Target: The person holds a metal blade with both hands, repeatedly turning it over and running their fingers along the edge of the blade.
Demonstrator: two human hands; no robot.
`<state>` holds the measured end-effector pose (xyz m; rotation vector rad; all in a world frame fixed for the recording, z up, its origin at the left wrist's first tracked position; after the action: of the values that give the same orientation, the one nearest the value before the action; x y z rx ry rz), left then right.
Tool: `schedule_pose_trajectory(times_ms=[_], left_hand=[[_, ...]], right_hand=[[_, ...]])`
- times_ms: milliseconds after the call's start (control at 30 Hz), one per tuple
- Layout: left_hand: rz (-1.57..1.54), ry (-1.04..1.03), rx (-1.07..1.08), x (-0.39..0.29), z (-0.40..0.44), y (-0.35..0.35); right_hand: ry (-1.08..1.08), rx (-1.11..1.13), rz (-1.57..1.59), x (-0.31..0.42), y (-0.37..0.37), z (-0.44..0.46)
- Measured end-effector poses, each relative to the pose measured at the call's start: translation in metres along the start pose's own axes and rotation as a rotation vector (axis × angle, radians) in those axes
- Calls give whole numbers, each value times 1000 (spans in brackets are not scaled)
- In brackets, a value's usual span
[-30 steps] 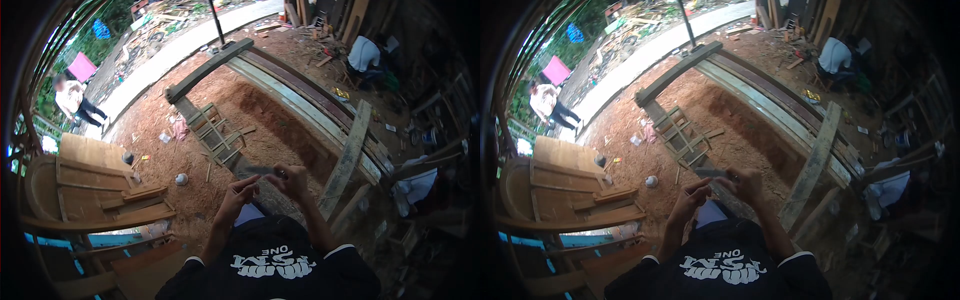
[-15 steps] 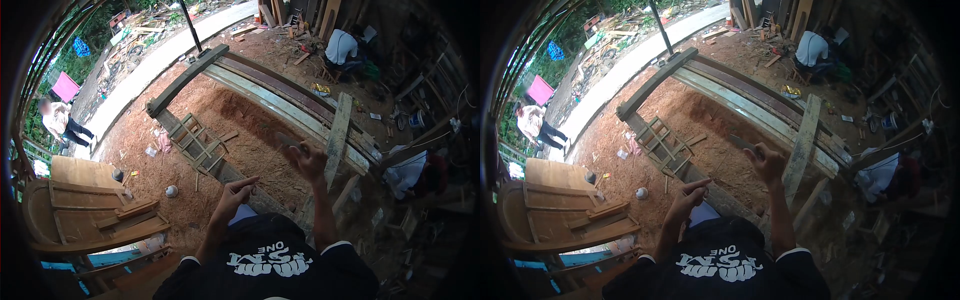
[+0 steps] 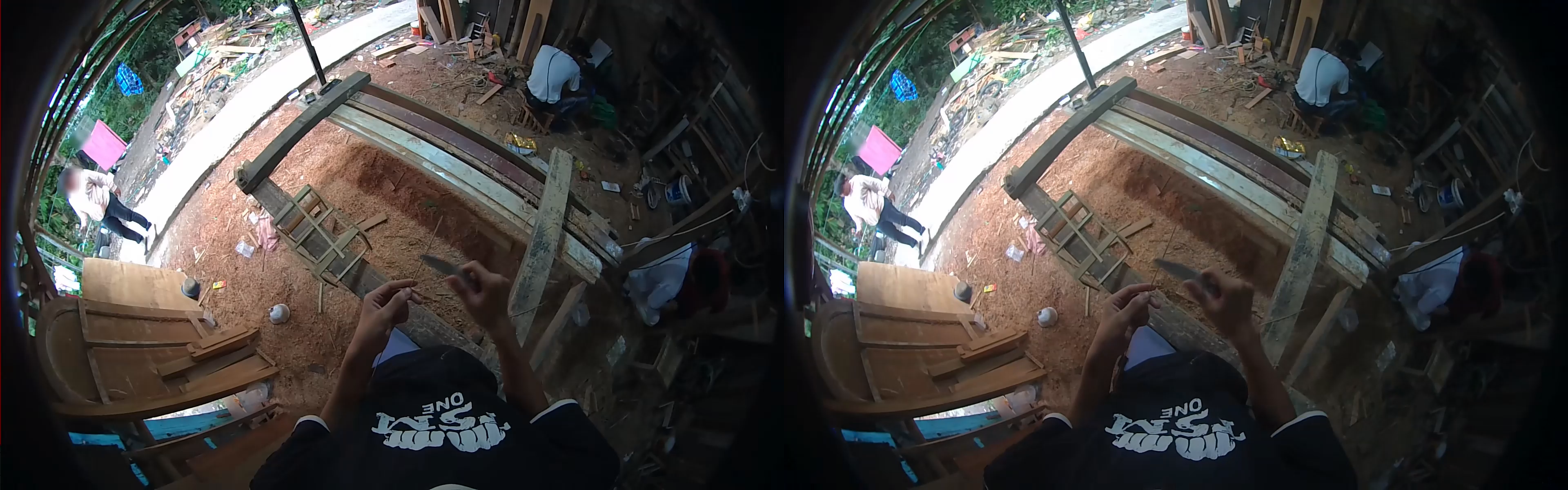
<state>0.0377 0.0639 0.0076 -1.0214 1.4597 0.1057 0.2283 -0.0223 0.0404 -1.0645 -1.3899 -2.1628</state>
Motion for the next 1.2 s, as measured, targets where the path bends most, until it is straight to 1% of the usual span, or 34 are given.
schedule_pose_trajectory(times_ms=[33,100,133,233,333,433,533,733,833,933,1133,1200], left_hand=[[-5,-14,-9,-1,-2,0],[-5,-32,45,5,-2,8],[-4,-42,73,6,-3,11],[-23,-35,-12,2,-12,6],[3,-65,-27,-2,-21,10],[-3,-103,35,-3,-32,14],[-28,-85,-11,-4,-43,21],[-94,-106,-46,-5,-67,37],[-85,-119,-23,0,-76,45],[-85,-172,-48,-1,-82,47],[-58,-171,-77,2,-89,58],[-21,-148,-81,0,-95,55]], right_hand=[[50,61,11,6,-9,-2],[150,182,38,19,-27,-5],[150,223,30,31,-31,-6],[234,235,64,47,-43,-7],[251,292,54,59,-50,-11],[310,289,53,68,-53,-10],[399,281,59,81,-56,-7],[433,357,43,92,-75,-10],[484,395,56,101,-85,-13],[524,388,98,104,-88,-9],[536,346,49,109,-91,-11],[565,400,63,112,-96,-15]])
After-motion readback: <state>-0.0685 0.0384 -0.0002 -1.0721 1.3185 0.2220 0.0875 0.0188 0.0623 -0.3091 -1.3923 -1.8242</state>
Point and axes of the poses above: each hand's wrist, its own z-axis towards the middle knuckle, its own y-axis out of the back of the hand, x = y × z, the point moved 6 cm from there along z, towards the middle knuckle, and after that the axes turned 10 degrees about x, right-handed, at the moved point
